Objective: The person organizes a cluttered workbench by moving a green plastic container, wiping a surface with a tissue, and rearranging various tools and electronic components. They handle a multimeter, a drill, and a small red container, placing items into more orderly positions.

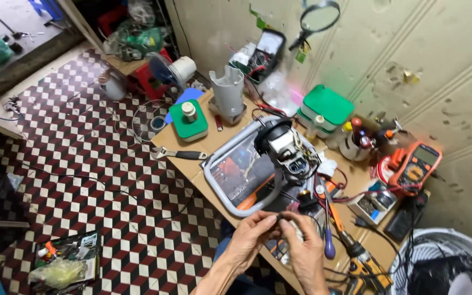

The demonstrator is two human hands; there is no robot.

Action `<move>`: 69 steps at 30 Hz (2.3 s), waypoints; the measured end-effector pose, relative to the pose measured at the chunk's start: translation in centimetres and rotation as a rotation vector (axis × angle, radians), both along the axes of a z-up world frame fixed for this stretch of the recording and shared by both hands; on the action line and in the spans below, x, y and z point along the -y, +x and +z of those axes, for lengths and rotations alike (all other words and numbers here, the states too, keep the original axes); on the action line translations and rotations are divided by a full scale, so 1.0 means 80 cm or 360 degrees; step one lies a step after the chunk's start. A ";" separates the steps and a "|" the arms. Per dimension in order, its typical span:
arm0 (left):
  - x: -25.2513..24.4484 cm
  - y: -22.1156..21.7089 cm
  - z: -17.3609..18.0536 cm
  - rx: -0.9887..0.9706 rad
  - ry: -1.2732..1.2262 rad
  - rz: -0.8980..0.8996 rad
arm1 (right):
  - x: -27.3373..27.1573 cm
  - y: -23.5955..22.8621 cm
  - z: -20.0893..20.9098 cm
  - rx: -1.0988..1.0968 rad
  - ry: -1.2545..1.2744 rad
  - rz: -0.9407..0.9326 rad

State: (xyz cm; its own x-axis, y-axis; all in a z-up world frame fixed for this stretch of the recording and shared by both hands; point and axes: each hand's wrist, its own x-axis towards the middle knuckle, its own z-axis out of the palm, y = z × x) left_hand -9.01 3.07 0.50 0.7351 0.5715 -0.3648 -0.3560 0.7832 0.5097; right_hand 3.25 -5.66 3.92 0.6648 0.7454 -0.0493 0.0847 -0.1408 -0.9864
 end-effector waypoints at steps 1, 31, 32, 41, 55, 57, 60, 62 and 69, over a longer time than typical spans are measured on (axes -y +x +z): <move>-0.004 -0.004 -0.001 -0.0008 0.0037 0.0016 | -0.011 -0.007 0.005 0.0234 0.0029 0.0089; -0.691 -0.019 -0.105 -0.1580 0.1458 0.0023 | -0.507 -0.090 -0.026 -0.0071 -0.0724 -0.0018; -0.711 -0.005 -0.143 -0.1570 0.1455 0.0000 | -0.507 -0.090 -0.034 -0.0075 -0.0737 -0.0037; -0.757 0.075 -0.330 -0.1634 0.1650 -0.0256 | -0.589 -0.044 -0.010 -0.0246 -0.1055 -0.0284; -0.792 0.028 -0.244 -0.1304 0.0981 -0.0374 | -0.601 0.010 -0.065 0.0875 -0.0970 -0.0370; -0.791 0.036 -0.242 -0.1343 0.1100 -0.0413 | -0.587 0.010 -0.059 0.0819 -0.1060 -0.0507; -0.789 0.050 -0.248 -0.1324 0.1298 -0.0430 | -0.575 0.011 -0.051 0.0680 -0.1138 -0.0720; -0.788 0.056 -0.257 -0.1266 0.1366 -0.0412 | -0.572 0.013 -0.048 0.0600 -0.1135 -0.0793; -0.791 0.061 -0.288 -0.1073 0.1094 -0.0627 | -0.581 0.012 -0.044 0.0404 -0.1207 -0.0820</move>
State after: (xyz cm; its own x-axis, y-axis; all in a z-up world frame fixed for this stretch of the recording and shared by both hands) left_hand -4.09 66.38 -22.51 0.6793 0.5752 -0.4557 0.3866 0.2473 0.8885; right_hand 4.20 40.79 0.38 0.9602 0.1860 -0.2086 0.0326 -0.8157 -0.5775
